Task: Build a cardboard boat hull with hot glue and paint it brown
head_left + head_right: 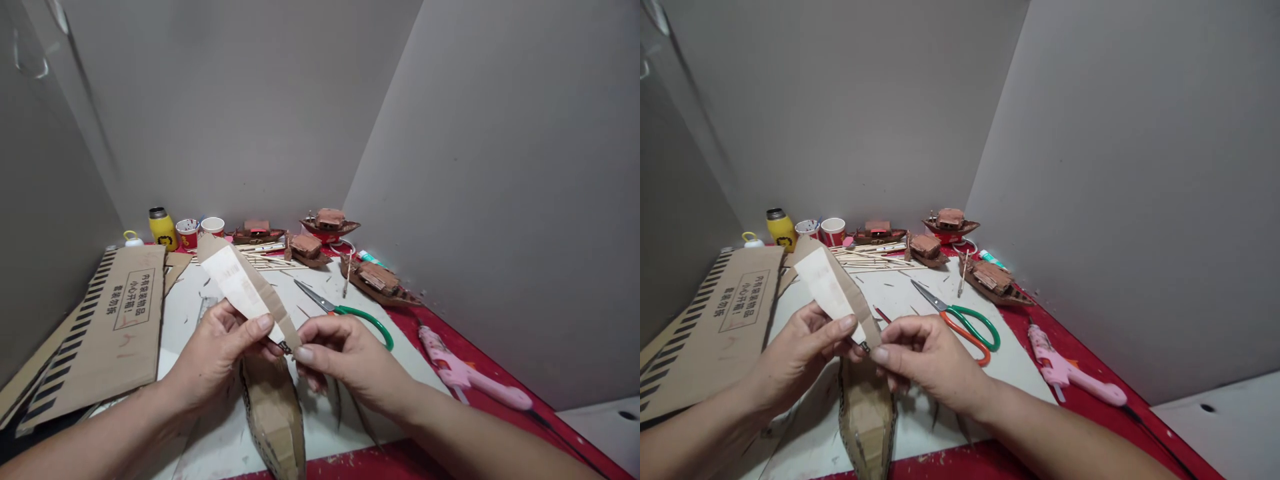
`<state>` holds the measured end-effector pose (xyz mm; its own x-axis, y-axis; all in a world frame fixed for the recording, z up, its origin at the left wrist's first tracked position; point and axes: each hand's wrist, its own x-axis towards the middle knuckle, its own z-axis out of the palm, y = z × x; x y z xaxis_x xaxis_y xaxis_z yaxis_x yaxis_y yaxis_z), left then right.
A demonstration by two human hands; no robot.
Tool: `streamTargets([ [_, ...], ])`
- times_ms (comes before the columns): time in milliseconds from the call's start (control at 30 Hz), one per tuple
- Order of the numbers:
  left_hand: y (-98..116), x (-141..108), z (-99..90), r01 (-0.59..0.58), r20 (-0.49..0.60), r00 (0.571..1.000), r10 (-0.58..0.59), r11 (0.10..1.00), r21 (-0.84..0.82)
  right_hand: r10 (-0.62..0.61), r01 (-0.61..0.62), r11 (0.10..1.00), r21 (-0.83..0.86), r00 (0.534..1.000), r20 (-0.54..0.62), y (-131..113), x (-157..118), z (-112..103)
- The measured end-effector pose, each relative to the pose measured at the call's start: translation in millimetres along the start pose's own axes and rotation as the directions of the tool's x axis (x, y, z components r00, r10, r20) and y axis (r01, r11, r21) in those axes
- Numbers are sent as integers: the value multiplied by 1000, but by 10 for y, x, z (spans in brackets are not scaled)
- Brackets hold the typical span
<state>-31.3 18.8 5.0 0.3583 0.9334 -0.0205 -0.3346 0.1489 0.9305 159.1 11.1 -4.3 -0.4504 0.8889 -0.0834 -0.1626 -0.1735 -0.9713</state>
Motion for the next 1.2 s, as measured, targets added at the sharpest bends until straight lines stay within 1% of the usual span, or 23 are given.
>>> streamTargets([
  [67, -2, 1, -3, -1, -3, 1000, 1, 1000, -11, -8, 7, 1000, 9, 1000, 24, -11, -2, 4],
  [267, 15, 6, 2, 27, -15, 1000, -28, 997, -76, -20, 18, 997, 75, 1000, 19, -33, -37, 17],
  [367, 22, -4, 9, 41, -15, 999, -43, 994, -101, -47, 44, 997, 69, 998, 42, -28, -44, 16],
  [467, 16, -5, 6, 58, 2, 998, -58, 992, -113, -46, 44, 997, 61, 998, 34, -15, -42, 11],
  [567, 5, 5, -2, 66, 12, 998, -65, 991, -119, -39, 37, 997, 73, 999, 25, -8, -35, 8],
  [767, 2, 13, -2, 44, -11, 999, -45, 994, -97, -34, 31, 993, 116, 999, 25, -11, -3, 18],
  [933, -22, 34, -20, 106, 1, 994, -106, 991, -86, -69, 68, 985, 160, 998, 4, 29, 16, 12],
  [1000, -27, 45, -28, 157, 15, 988, -157, 987, -41, -109, 108, 981, 164, 994, 0, 30, 11, -8],
  [1067, -13, 44, -27, 223, 44, 973, -225, 974, 39, -165, 167, 975, 150, 986, -21, 7, -6, -31],
  [1100, 3, 33, -21, 236, 46, 970, -241, 968, 88, -196, 199, 970, 137, 980, -39, -13, -19, -42],
  [1133, 23, 15, -12, 213, 30, 975, -220, 965, 150, -227, 233, 965, 123, 972, -63, -37, -35, -49],
  [1167, 46, -11, 1, 142, -5, 989, -145, 961, 236, -256, 264, 959, 105, 963, -91, -61, -52, -51],
  [1200, 66, -44, 15, 25, -40, 999, -12, 938, 345, -278, 288, 954, 84, 954, -116, -83, -69, -46],
])
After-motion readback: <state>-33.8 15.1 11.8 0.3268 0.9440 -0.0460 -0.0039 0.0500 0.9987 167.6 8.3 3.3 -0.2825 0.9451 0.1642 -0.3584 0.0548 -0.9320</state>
